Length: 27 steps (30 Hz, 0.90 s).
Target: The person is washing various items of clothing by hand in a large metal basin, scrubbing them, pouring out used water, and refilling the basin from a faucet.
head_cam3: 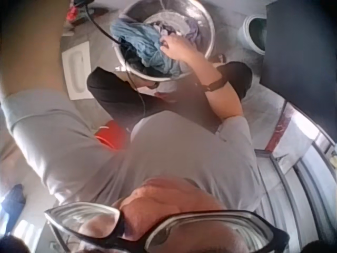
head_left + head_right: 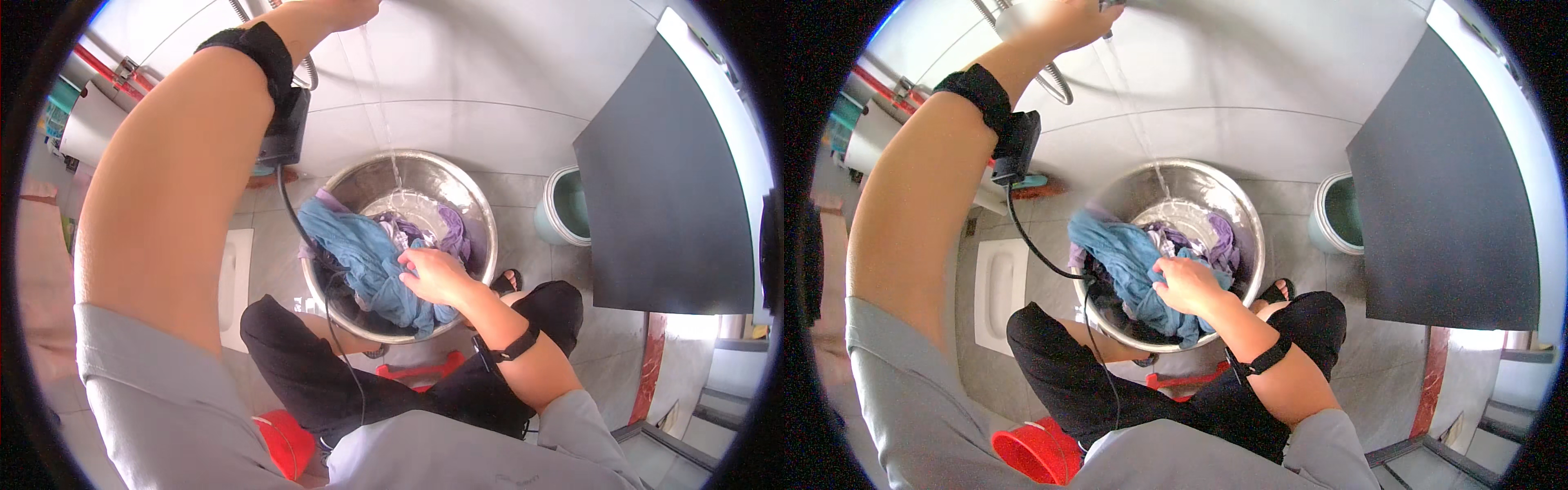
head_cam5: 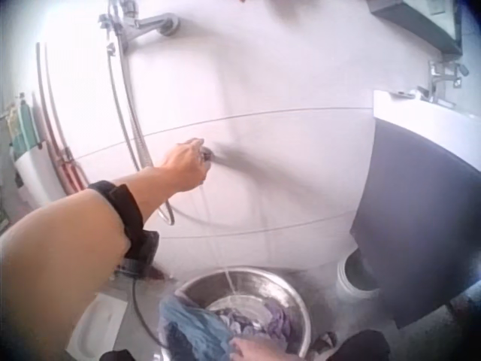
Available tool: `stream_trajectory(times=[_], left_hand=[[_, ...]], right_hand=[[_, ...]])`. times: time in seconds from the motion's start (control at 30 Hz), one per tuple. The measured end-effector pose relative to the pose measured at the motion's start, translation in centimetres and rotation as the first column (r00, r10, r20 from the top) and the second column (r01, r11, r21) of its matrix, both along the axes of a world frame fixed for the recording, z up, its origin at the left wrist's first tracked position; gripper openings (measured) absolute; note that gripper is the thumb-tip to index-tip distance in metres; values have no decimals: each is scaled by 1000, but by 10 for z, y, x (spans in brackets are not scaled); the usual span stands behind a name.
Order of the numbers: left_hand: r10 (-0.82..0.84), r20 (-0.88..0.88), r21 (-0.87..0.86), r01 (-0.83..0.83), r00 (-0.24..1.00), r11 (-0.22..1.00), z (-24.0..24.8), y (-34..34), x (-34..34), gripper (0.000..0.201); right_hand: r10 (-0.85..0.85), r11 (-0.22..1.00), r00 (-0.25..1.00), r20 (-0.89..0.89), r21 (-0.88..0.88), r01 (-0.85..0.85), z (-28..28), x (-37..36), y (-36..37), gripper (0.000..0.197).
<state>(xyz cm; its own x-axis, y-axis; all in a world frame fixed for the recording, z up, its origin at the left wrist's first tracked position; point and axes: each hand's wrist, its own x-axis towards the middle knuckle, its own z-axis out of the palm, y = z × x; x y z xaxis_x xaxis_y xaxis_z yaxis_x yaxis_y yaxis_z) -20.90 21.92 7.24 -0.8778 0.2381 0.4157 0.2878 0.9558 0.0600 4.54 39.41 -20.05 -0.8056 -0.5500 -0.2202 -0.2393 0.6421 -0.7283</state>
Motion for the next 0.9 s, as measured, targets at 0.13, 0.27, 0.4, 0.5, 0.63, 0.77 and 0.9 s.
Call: stream_trajectory(times=[0.13, 0.27, 0.4, 0.5, 0.63, 0.77, 0.9], left_hand=[[0, -95, 9, 1, 996, 1000, -18, -3, 2, 64], [67, 12, 90, -67, 998, 994, -17, 9, 11, 71], [68, 29, 103, -70, 997, 992, -17, 8, 14, 72], [48, 20, 144, -50, 999, 988, -19, 4, 13, 72], [43, 8, 115, -44, 999, 992, -18, 5, 10, 72], [1, -30, 107, 2, 1000, 994, -23, 1, 0, 73], [12, -23, 79, -10, 1000, 997, -20, -2, 5, 74]], right_hand=[[9, 1000, 1000, 6, -26, -8, -4, 2, 0, 33], [13, 1000, 1000, -16, 3, -13, -4, 3, 1, 33], [5, 1000, 999, -36, -8, -6, -7, 3, 1, 31], [24, 999, 999, 37, 34, -25, -21, 2, 4, 37], [-118, 917, 993, 29, 388, 97, -66, 7, 25, 67], [-360, 792, 910, 207, 583, 181, -153, 15, 39, 87], [-306, 885, 833, 461, 461, 70, -137, -6, 42, 55]])
